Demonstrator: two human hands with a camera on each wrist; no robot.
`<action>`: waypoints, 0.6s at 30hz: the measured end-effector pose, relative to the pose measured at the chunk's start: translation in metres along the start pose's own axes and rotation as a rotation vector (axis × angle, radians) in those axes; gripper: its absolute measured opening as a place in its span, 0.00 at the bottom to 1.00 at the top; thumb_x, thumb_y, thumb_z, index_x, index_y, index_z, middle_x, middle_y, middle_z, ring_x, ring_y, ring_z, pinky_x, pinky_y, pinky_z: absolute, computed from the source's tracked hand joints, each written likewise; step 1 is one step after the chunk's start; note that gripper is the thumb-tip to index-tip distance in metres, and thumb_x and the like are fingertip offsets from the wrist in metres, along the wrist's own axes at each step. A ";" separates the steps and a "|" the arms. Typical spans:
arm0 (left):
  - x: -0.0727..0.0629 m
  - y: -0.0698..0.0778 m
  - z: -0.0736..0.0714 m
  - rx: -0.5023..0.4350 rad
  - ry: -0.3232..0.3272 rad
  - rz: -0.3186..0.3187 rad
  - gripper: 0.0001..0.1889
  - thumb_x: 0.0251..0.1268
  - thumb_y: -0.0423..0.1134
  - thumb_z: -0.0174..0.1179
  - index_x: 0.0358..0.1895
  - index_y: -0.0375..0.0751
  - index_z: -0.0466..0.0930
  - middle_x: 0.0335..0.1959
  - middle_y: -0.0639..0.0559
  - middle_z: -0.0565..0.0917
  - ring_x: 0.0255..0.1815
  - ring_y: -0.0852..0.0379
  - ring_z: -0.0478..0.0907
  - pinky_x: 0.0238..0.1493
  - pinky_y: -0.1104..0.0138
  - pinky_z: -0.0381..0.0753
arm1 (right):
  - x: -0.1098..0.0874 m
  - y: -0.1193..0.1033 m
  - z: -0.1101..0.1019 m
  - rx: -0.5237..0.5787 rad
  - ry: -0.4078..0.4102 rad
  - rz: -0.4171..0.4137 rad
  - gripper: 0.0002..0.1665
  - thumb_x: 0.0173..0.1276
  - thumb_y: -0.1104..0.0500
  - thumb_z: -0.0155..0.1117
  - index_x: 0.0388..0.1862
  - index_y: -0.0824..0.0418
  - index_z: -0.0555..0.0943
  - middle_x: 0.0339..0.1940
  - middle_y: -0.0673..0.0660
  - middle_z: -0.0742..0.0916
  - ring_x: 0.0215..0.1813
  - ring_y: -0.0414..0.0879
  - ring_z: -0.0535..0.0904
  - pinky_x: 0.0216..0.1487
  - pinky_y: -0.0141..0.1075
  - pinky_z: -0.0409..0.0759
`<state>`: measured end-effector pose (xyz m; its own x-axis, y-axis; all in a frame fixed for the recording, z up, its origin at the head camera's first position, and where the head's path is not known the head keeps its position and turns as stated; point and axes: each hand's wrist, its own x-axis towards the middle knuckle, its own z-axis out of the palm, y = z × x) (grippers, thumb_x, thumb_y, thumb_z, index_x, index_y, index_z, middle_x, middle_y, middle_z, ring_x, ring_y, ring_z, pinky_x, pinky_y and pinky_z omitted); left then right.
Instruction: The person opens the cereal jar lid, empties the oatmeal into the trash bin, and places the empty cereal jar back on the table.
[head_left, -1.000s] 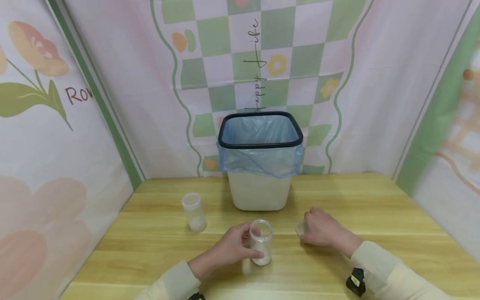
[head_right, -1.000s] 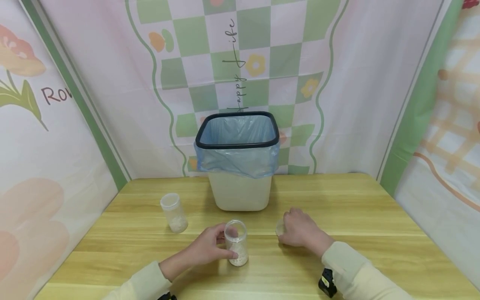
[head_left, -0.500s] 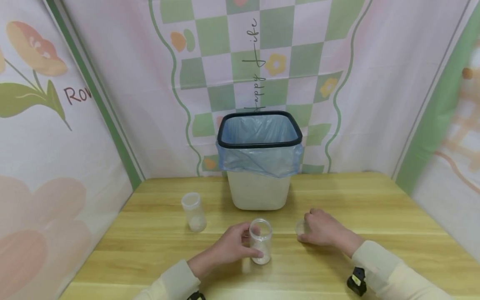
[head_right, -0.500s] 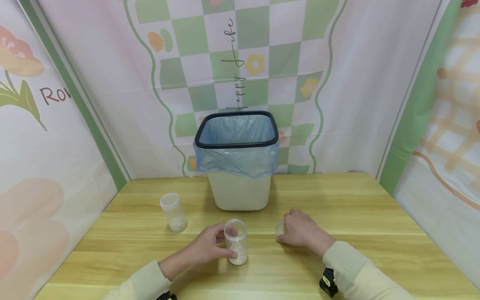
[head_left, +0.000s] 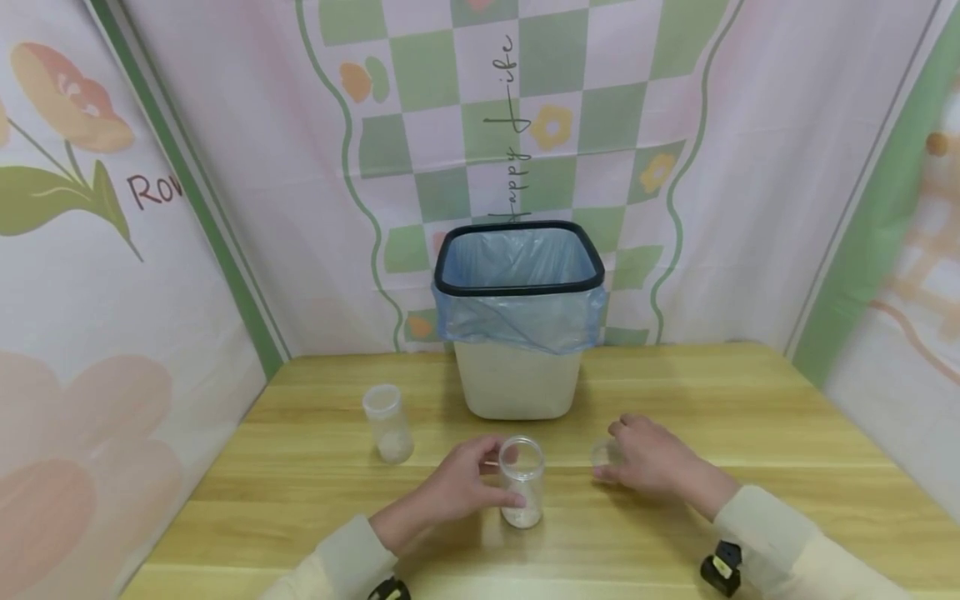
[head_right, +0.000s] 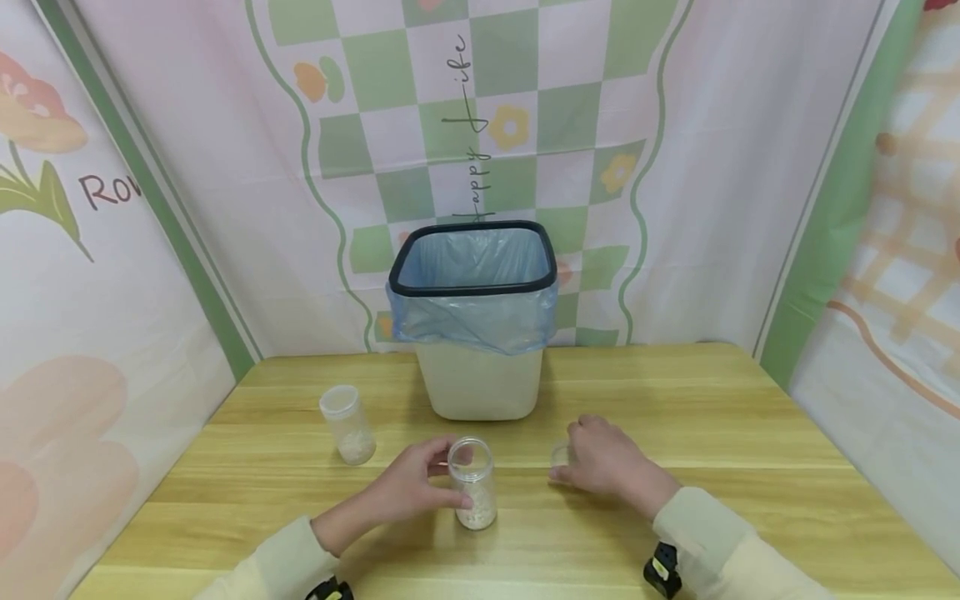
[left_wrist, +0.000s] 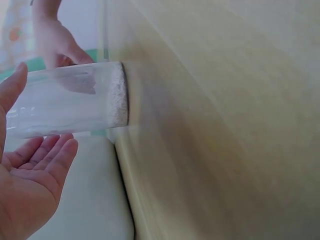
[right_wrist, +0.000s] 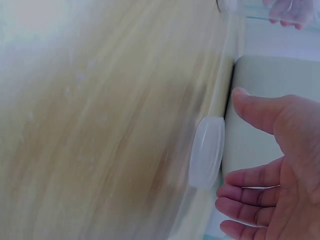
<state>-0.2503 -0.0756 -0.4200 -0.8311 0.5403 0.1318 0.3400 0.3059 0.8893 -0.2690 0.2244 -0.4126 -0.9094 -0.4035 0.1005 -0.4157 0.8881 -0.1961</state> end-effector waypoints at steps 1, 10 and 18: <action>0.000 0.001 0.000 0.002 0.000 0.005 0.30 0.48 0.39 0.76 0.56 0.35 0.75 0.51 0.45 0.79 0.53 0.53 0.79 0.56 0.65 0.77 | -0.001 -0.002 -0.001 0.004 0.004 -0.003 0.43 0.55 0.39 0.73 0.51 0.76 0.77 0.52 0.76 0.79 0.53 0.69 0.75 0.55 0.60 0.73; 0.001 0.006 -0.002 -0.008 0.020 0.039 0.30 0.48 0.40 0.76 0.55 0.37 0.75 0.49 0.49 0.79 0.54 0.43 0.78 0.53 0.67 0.78 | -0.008 -0.023 -0.006 0.040 0.041 -0.041 0.40 0.56 0.42 0.73 0.53 0.74 0.77 0.51 0.70 0.81 0.50 0.64 0.78 0.53 0.57 0.76; 0.001 0.010 -0.004 0.005 0.043 0.042 0.27 0.49 0.41 0.76 0.53 0.38 0.78 0.46 0.49 0.80 0.52 0.45 0.79 0.52 0.66 0.79 | -0.017 -0.047 -0.003 0.117 0.051 -0.060 0.39 0.57 0.44 0.73 0.57 0.71 0.75 0.56 0.70 0.79 0.58 0.65 0.75 0.60 0.59 0.71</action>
<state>-0.2496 -0.0749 -0.4090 -0.8341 0.5189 0.1874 0.3767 0.2875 0.8806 -0.2337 0.1904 -0.4025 -0.8827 -0.4405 0.1640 -0.4700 0.8300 -0.3003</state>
